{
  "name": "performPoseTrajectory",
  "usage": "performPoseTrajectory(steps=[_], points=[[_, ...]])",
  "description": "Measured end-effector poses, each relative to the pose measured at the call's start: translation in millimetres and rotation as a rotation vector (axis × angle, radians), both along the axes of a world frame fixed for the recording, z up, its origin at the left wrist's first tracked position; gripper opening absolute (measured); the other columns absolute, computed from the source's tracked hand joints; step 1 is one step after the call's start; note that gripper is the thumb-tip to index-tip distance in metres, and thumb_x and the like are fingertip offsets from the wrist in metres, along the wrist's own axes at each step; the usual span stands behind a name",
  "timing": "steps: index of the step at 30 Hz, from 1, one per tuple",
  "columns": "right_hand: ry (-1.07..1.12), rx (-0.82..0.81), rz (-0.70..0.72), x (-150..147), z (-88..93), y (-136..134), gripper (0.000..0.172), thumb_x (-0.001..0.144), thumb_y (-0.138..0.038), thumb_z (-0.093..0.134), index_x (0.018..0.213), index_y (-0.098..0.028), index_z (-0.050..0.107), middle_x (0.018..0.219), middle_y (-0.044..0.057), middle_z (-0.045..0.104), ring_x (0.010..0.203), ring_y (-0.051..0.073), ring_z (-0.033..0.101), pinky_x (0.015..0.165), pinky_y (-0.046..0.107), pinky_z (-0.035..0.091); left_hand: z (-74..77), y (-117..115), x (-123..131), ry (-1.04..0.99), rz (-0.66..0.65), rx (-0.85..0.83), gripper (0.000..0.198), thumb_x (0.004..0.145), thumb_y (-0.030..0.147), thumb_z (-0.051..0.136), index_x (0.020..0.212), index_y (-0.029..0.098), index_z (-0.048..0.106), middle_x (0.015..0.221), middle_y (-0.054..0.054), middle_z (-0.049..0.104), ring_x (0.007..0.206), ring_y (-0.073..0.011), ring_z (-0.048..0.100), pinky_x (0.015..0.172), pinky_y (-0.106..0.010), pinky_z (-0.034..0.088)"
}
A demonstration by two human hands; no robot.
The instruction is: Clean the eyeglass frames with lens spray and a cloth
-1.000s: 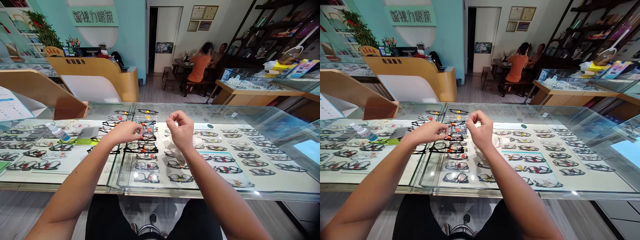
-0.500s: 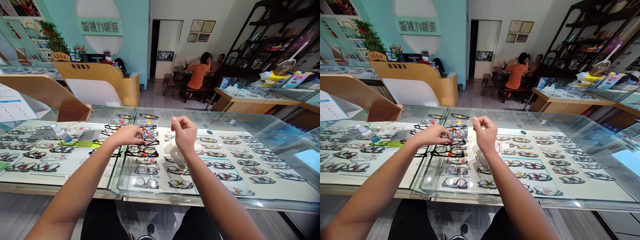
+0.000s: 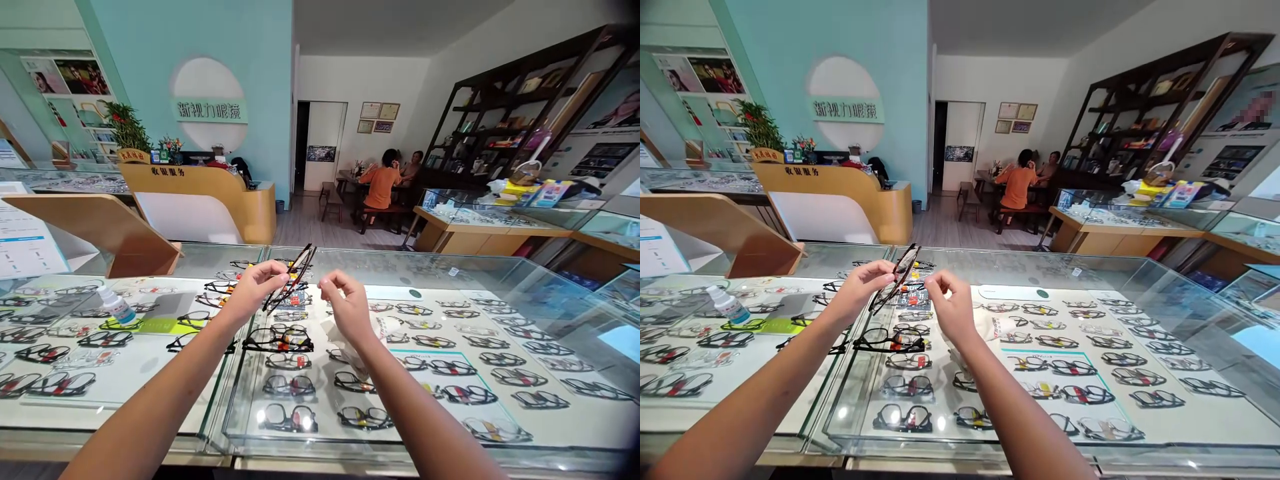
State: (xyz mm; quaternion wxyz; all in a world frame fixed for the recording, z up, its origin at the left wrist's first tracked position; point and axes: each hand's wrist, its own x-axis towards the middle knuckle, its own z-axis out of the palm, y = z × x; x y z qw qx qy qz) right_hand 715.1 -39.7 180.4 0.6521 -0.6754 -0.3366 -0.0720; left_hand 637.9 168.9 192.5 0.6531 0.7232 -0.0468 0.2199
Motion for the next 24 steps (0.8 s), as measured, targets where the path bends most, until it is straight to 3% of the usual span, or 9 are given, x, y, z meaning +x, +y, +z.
performPoseTrajectory(steps=[12, 24], points=[[-0.009, -0.081, 0.176, -9, -5.6, 5, 0.029, 0.098, -0.045, 0.072, 0.083, -0.021, 0.072, 0.074, -0.001, 0.064, 0.070, 0.016, 0.053, 0.068, 0.030, 0.043, -3.5, -15, -3, 0.063, -0.025, -0.111, 0.043, 0.074, 0.057, 0.096, 0.088, 0.019, 0.080, 0.092, -0.004, 0.074, 0.090, -0.0195, 0.065, 0.086, -0.032, 0.052], [-0.044, -0.058, 0.101, -10, 1.8, 1, 0.020, 0.096, -0.038, 0.068, 0.085, -0.022, 0.072, 0.072, -0.001, 0.066, 0.067, 0.015, 0.055, 0.066, 0.029, 0.044, -9.3, -17, -2, 0.069, -0.048, -0.072, 0.036, 0.081, 0.053, 0.092, 0.090, 0.021, 0.079, 0.094, -0.003, 0.074, 0.090, -0.0184, 0.066, 0.085, -0.031, 0.053]])
